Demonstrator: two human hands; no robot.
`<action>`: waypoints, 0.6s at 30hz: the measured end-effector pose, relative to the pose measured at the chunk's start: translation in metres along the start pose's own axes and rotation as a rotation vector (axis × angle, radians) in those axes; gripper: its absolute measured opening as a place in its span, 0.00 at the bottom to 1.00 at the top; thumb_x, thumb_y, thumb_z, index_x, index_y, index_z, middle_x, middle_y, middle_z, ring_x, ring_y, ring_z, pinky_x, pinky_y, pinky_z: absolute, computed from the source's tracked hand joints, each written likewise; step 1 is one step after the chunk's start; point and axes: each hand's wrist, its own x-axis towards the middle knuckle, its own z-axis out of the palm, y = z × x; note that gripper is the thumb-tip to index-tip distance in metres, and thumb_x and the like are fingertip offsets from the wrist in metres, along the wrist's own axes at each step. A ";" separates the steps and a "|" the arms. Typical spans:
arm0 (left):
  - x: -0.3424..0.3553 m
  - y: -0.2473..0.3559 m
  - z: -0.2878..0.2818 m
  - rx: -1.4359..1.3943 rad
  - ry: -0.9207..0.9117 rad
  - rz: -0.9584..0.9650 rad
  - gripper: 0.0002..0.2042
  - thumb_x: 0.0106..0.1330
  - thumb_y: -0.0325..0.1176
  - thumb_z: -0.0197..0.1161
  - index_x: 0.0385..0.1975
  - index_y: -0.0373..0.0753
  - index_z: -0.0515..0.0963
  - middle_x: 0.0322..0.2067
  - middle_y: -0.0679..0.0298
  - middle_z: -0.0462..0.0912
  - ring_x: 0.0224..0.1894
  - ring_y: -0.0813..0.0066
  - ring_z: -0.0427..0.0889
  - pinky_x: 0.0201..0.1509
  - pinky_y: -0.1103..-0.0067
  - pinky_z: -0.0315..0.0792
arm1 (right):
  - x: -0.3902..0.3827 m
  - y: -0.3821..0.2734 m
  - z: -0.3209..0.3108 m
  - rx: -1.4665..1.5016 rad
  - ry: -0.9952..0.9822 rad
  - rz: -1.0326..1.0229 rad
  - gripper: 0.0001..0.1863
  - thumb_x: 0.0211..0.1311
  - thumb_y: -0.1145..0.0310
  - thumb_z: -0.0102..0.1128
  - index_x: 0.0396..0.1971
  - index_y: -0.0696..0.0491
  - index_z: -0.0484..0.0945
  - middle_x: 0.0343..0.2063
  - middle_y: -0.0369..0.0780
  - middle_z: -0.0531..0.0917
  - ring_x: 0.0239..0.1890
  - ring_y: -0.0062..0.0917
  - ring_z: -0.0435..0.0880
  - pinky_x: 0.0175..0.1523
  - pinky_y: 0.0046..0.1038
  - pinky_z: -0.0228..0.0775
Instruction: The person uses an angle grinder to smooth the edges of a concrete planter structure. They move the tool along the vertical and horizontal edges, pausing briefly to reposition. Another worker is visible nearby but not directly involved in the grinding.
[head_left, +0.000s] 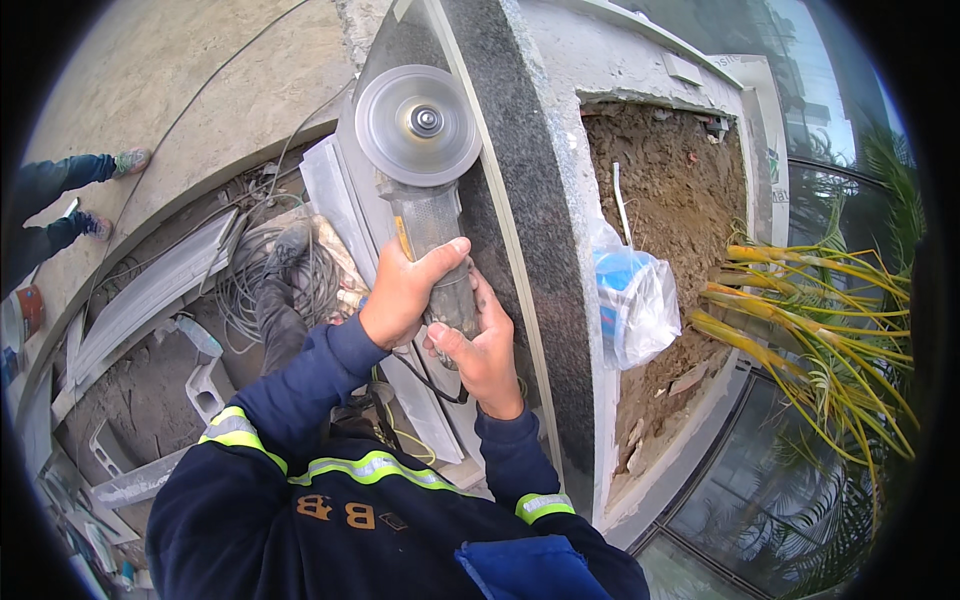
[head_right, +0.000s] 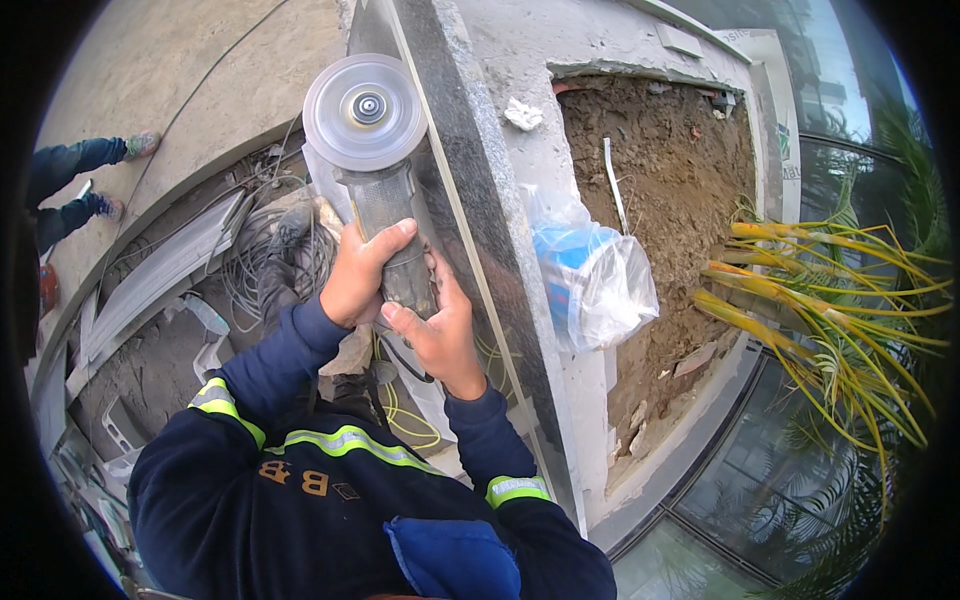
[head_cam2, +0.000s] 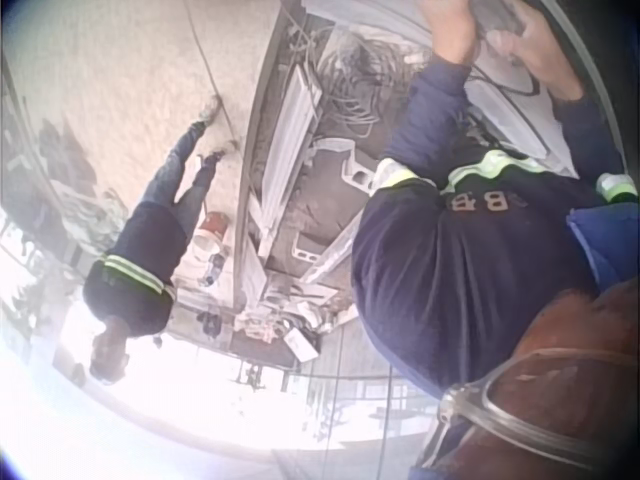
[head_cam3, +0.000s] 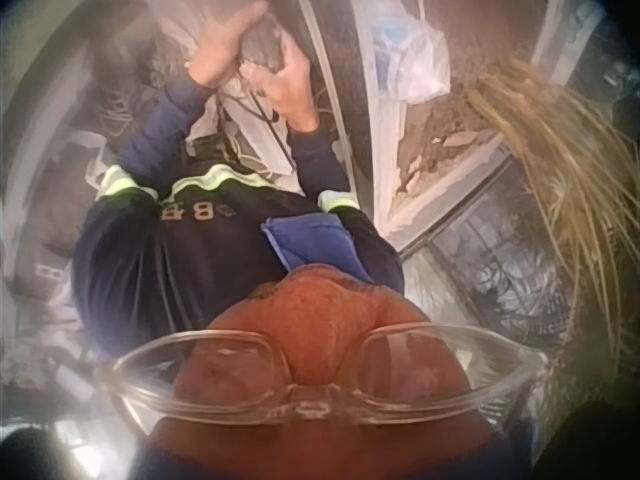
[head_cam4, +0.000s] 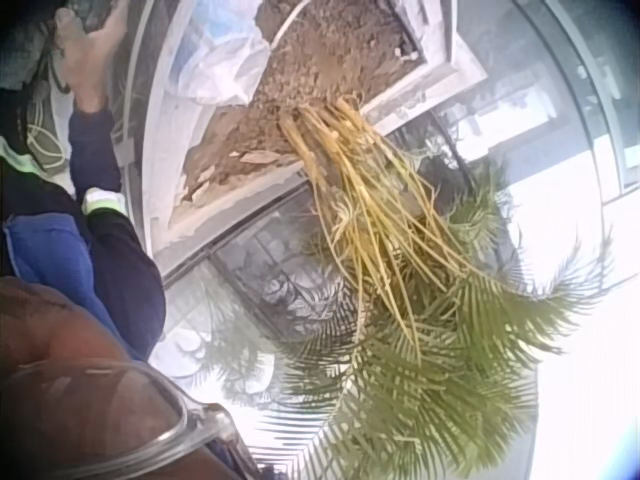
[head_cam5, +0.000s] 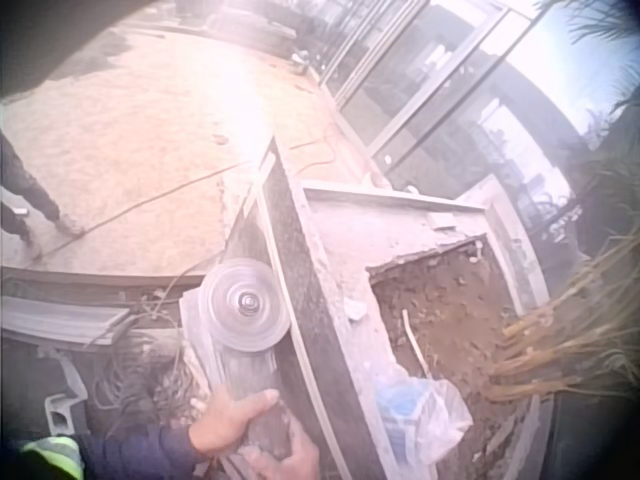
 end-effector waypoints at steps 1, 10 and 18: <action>0.003 0.002 -0.001 -0.008 0.010 0.010 0.10 0.70 0.34 0.69 0.43 0.34 0.80 0.33 0.64 0.85 0.32 0.78 0.83 0.36 0.77 0.77 | 0.004 0.000 0.000 -0.003 -0.003 -0.007 0.45 0.62 0.65 0.73 0.72 0.69 0.60 0.64 0.51 0.75 0.65 0.32 0.76 0.70 0.33 0.67; 0.027 0.009 -0.009 0.015 -0.017 0.018 0.11 0.69 0.37 0.70 0.40 0.34 0.81 0.31 0.64 0.85 0.30 0.77 0.83 0.34 0.77 0.77 | 0.025 -0.009 0.006 0.053 -0.010 0.039 0.44 0.63 0.67 0.72 0.73 0.69 0.60 0.62 0.49 0.77 0.62 0.30 0.78 0.67 0.32 0.70; 0.038 0.024 -0.006 0.028 -0.015 -0.009 0.12 0.69 0.38 0.71 0.38 0.35 0.82 0.30 0.64 0.85 0.28 0.78 0.83 0.31 0.77 0.76 | 0.041 -0.007 0.009 0.104 -0.030 -0.012 0.38 0.65 0.72 0.69 0.71 0.67 0.62 0.50 0.42 0.81 0.39 0.18 0.84 0.43 0.22 0.78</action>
